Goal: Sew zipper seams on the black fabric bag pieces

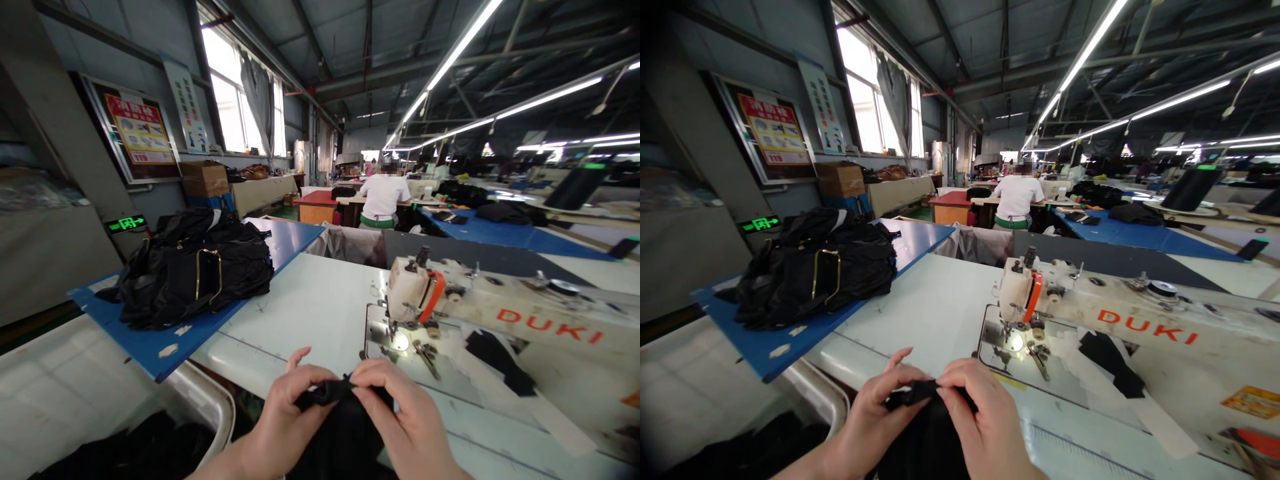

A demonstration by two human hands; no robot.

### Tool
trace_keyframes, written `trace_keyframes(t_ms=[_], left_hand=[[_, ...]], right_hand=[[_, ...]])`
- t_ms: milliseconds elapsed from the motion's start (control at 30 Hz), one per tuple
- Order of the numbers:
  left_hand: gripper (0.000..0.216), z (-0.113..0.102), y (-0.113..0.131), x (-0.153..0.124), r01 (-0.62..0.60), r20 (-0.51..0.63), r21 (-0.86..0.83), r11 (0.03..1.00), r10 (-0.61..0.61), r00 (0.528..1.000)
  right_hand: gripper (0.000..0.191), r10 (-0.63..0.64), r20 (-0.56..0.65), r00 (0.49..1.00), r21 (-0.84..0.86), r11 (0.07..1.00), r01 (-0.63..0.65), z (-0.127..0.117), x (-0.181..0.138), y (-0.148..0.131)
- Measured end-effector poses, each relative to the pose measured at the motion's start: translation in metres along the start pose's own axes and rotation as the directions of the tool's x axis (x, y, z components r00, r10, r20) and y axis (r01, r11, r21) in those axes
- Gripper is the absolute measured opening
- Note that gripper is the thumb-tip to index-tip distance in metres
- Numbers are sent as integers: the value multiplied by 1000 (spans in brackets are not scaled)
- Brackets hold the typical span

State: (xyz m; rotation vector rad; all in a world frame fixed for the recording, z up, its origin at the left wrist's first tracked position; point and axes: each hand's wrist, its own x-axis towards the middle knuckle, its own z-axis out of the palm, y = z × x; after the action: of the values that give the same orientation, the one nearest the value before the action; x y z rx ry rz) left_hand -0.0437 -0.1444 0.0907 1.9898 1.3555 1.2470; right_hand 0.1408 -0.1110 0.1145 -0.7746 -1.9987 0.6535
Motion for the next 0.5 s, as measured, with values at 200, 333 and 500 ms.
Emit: trace_keyframes(t_ms=[200,333,500], left_hand=[[42,-45,14,17,-372,-126,451,811,471,873],[34,-64,28,39,-446,33,711,544,608,794],[27,-31,13,70,-532,238,731,428,571,786]], right_hand=[[20,-86,-164,983,-127,990,66,1,-1,8],[41,-3,-42,999,-172,985,-4,33,2,20],[39,-33,22,999,-283,958,38,80,29,47]])
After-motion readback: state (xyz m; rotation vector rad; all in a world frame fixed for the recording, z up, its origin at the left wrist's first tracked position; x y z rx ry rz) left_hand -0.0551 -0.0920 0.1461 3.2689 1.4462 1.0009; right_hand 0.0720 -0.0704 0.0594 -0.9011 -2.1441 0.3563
